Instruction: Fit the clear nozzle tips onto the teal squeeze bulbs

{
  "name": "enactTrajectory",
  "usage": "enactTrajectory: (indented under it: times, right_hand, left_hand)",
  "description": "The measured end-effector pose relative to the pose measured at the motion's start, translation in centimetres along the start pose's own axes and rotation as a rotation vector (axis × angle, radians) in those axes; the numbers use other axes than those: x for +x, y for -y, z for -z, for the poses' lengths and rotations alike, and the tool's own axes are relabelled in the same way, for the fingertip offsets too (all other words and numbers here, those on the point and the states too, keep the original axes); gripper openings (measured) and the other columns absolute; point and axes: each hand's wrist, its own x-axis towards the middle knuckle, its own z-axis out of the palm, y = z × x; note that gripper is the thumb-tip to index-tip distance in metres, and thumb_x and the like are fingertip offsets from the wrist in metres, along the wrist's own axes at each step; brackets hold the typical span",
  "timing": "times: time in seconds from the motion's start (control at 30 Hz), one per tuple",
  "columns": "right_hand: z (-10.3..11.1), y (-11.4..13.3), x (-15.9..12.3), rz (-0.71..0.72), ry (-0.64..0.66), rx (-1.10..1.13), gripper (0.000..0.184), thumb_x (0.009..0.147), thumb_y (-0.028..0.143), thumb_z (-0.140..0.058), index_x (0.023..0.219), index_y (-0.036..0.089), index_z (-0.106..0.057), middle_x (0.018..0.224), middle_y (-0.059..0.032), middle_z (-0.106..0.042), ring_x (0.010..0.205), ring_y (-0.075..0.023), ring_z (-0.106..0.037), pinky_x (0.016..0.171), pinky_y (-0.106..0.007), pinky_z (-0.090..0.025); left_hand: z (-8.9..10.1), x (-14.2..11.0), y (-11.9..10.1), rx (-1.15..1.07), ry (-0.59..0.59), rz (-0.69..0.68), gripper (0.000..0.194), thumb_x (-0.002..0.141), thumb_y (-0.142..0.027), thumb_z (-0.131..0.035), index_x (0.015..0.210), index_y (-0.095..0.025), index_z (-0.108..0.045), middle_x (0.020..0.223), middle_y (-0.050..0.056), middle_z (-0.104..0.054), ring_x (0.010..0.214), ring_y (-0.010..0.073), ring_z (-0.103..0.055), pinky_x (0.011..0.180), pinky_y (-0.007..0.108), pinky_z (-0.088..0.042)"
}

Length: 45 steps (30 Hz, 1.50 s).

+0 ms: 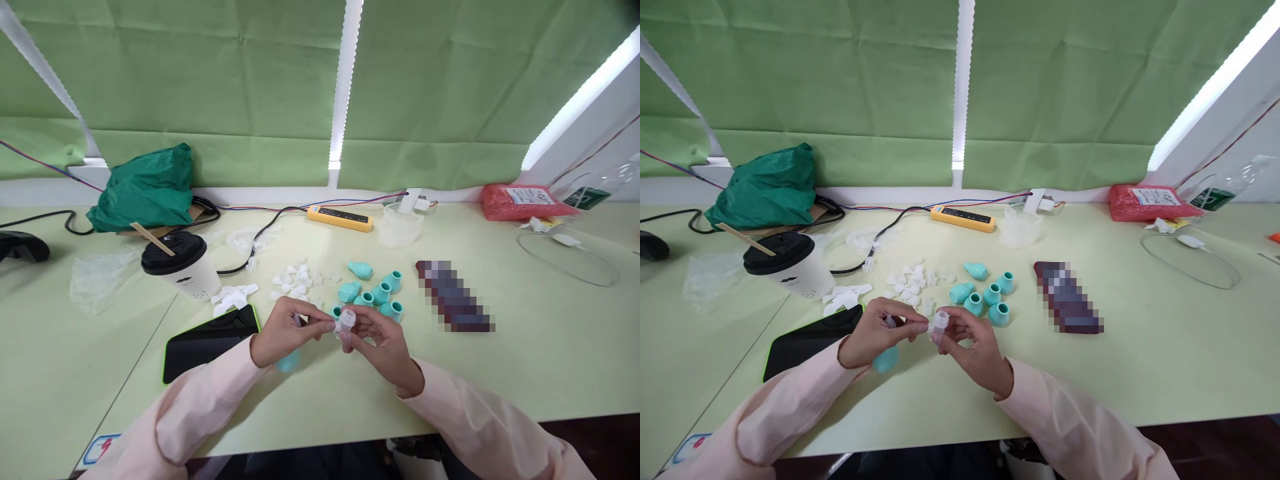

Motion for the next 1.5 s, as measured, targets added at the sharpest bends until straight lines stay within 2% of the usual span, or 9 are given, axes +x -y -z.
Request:
enactTrajectory:
  times: [0.23, 0.33, 0.57, 0.67, 0.83, 1.07, 1.2, 1.37, 1.5]
  right_hand:
    - [0.0, -0.1, 0.0, 0.070, 0.029, -0.136, 0.026, 0.069, 0.020, -0.058, 0.093, 0.018, -0.051, 0.065, 0.0002, -0.058, 0.051, -0.0101, -0.056, 0.049, -0.023, -0.049]
    - [-0.2, 0.0, 0.0, 0.151, 0.013, -0.222, 0.026, 0.069, 0.020, -0.057, 0.094, 0.018, -0.051, 0.067, -0.0002, -0.058, 0.051, -0.0098, -0.055, 0.048, -0.023, -0.049]
    - [0.4, 0.7, -0.3, 0.446, -0.352, -0.710, 0.024, 0.069, 0.020, -0.057, 0.092, 0.022, -0.050, 0.066, -0.0011, -0.060, 0.051, -0.0130, -0.052, 0.053, -0.027, -0.045]
    - [2.1, 1.7, 1.0, 0.464, -0.498, -0.789, 0.025, 0.071, 0.022, -0.055, 0.096, 0.021, -0.049, 0.071, -0.0026, -0.059, 0.054, -0.0139, -0.053, 0.055, -0.028, -0.045]
    - [4.0, 2.9, 5.2, 0.297, -0.122, -1.099, 0.027, 0.076, 0.025, -0.046, 0.103, 0.020, -0.049, 0.081, -0.0033, -0.060, 0.066, -0.0153, -0.054, 0.062, -0.028, -0.041]
    - [2.0, 0.8, 7.9, 0.224, 0.295, -1.420, 0.031, 0.080, 0.025, -0.040, 0.111, 0.021, -0.045, 0.083, -0.0058, -0.059, 0.081, -0.0206, -0.052, 0.067, -0.031, -0.034]
    - [1.7, 0.3, 8.1, 0.215, 0.283, -1.409, 0.037, 0.079, 0.028, -0.043, 0.115, 0.019, -0.041, 0.086, -0.0080, -0.058, 0.082, -0.0216, -0.051, 0.070, -0.033, -0.034]
    - [1.3, 2.0, 5.4, 0.401, 0.024, -0.991, 0.029, 0.080, 0.030, -0.041, 0.104, 0.015, -0.047, 0.089, -0.0092, -0.055, 0.084, -0.0193, -0.050, 0.073, -0.031, -0.038]
    - [-0.5, 3.8, 1.5, 0.300, 0.116, -0.710, 0.047, 0.070, 0.040, -0.053, 0.110, 0.019, -0.041, 0.094, -0.0076, -0.055, 0.085, -0.0200, -0.051, 0.073, -0.033, -0.040]
  left_hand:
    - [0.5, -0.4, -0.7, 0.472, 0.065, -0.326, 0.017, 0.074, -0.019, -0.045, 0.071, -0.013, -0.061, 0.053, 0.001, -0.057, 0.046, 0.0072, -0.046, 0.047, 0.018, -0.036]
    - [0.1, -0.7, -0.6, 0.514, 0.070, -0.352, 0.013, 0.073, -0.016, -0.043, 0.072, -0.014, -0.055, 0.047, -0.004, -0.049, 0.041, 0.0053, -0.041, 0.045, 0.016, -0.035]
    - [-1.1, -1.0, 0.4, 0.627, -0.365, -0.430, 0.009, 0.072, -0.016, -0.043, 0.065, -0.017, -0.049, 0.048, -0.004, -0.048, 0.043, 0.0057, -0.042, 0.045, 0.016, -0.034]
    - [-0.3, -0.1, 1.2, 0.757, -0.406, -0.284, 0.012, 0.075, -0.021, -0.042, 0.069, -0.017, -0.051, 0.049, -0.003, -0.050, 0.044, 0.0080, -0.046, 0.047, 0.018, -0.034]
    - [0.7, 2.0, 2.9, 0.957, -0.091, 0.070, 0.022, 0.079, -0.019, -0.034, 0.075, -0.014, -0.056, 0.063, 0.007, -0.059, 0.059, 0.0170, -0.055, 0.050, 0.024, -0.033]
    - [0.1, 2.9, 4.3, 0.942, -0.097, 0.079, 0.023, 0.080, -0.016, -0.033, 0.087, -0.014, -0.055, 0.067, 0.008, -0.059, 0.066, 0.0184, -0.055, 0.055, 0.025, -0.035]
    - [0.7, 2.9, 3.6, 0.643, -0.266, 0.008, 0.025, 0.083, -0.023, -0.028, 0.096, -0.017, -0.048, 0.054, 0.000, -0.050, 0.052, 0.0128, -0.049, 0.051, 0.023, -0.034]
    - [1.3, 2.1, 0.7, -0.237, -0.613, -0.099, 0.012, 0.083, -0.031, -0.031, 0.090, -0.024, -0.036, 0.048, -0.007, -0.037, 0.037, 0.0068, -0.034, 0.038, 0.017, -0.029]
    - [-0.2, 0.6, -2.9, -0.682, -0.675, -0.156, 0.009, 0.081, -0.033, -0.036, 0.083, -0.026, -0.030, 0.050, -0.008, -0.029, 0.041, 0.0058, -0.033, 0.037, 0.015, -0.032]
